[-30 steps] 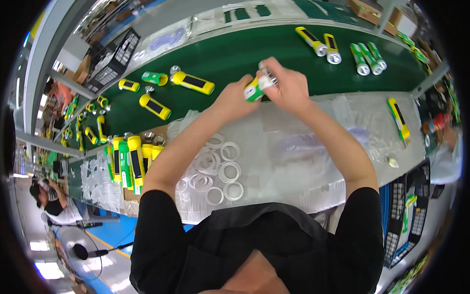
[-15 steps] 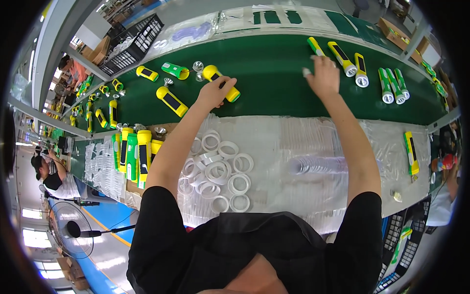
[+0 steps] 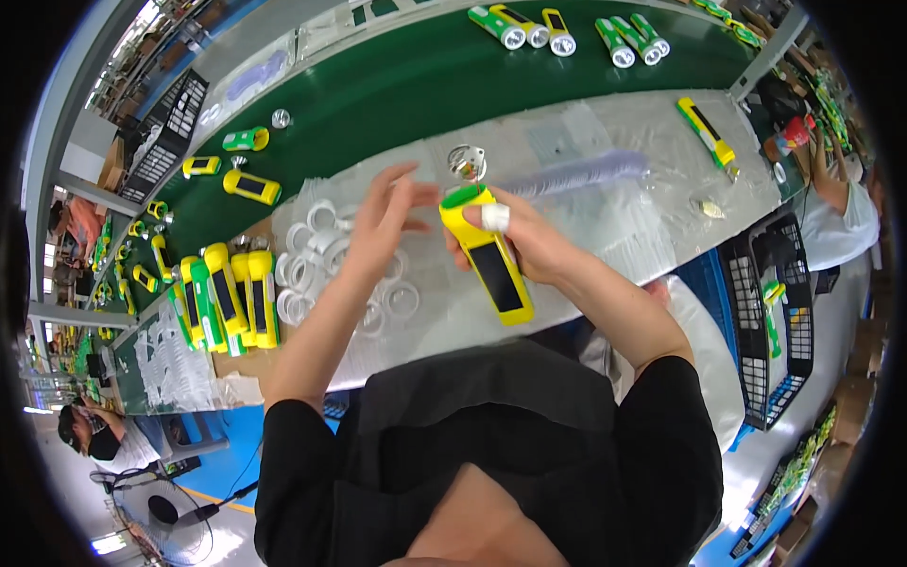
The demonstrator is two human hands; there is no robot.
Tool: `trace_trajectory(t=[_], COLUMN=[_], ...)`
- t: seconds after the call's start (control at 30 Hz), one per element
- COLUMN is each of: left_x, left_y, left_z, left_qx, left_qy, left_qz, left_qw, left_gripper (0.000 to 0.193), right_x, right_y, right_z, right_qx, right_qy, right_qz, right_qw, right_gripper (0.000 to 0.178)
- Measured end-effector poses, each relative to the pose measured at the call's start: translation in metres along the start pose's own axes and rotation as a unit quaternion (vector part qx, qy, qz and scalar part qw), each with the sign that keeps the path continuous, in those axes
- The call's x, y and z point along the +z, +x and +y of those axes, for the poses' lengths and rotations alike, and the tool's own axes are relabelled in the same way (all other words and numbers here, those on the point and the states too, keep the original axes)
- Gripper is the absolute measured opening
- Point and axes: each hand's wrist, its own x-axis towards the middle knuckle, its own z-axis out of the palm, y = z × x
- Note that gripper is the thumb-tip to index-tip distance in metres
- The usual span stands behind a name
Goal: Assembling plastic flashlights by attaching heads and internal components at an assembly line.
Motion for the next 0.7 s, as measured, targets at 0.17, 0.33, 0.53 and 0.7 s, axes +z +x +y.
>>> trace_trajectory(t=[0.17, 0.33, 0.53, 0.7], left_x=[0.049, 0.017, 0.027, 0.048], left_y=[-0.029, -0.05, -0.054, -0.038], left_z=[0.032, 0.012, 0.009, 0.002], left_qx=[-0.055, 0.258, 0.422, 0.398], left_qy=[-0.353, 0.033, 0.153, 0.122], left_qz=[-0.111, -0.029, -0.096, -0.041], left_qw=[0.928, 0.965, 0.889, 0.908], left_gripper=[0.073, 0.036, 0.032, 0.043], right_x=[0.024, 0.028, 0.029, 0.02], right_y=[-0.036, -0.048, -0.044, -0.047], right_z=[0.026, 0.03, 0.05, 0.043], right_qx=[0.029, -0.039, -0.053, -0.082], right_qy=[-0.062, -0.13, -0.097, -0.016], right_qz=[-0.071, -0.049, -0.053, 0.057], right_qw=[0.995, 0.99, 0.992, 0.995], right_gripper=[0.068, 0.044, 0.049, 0.049])
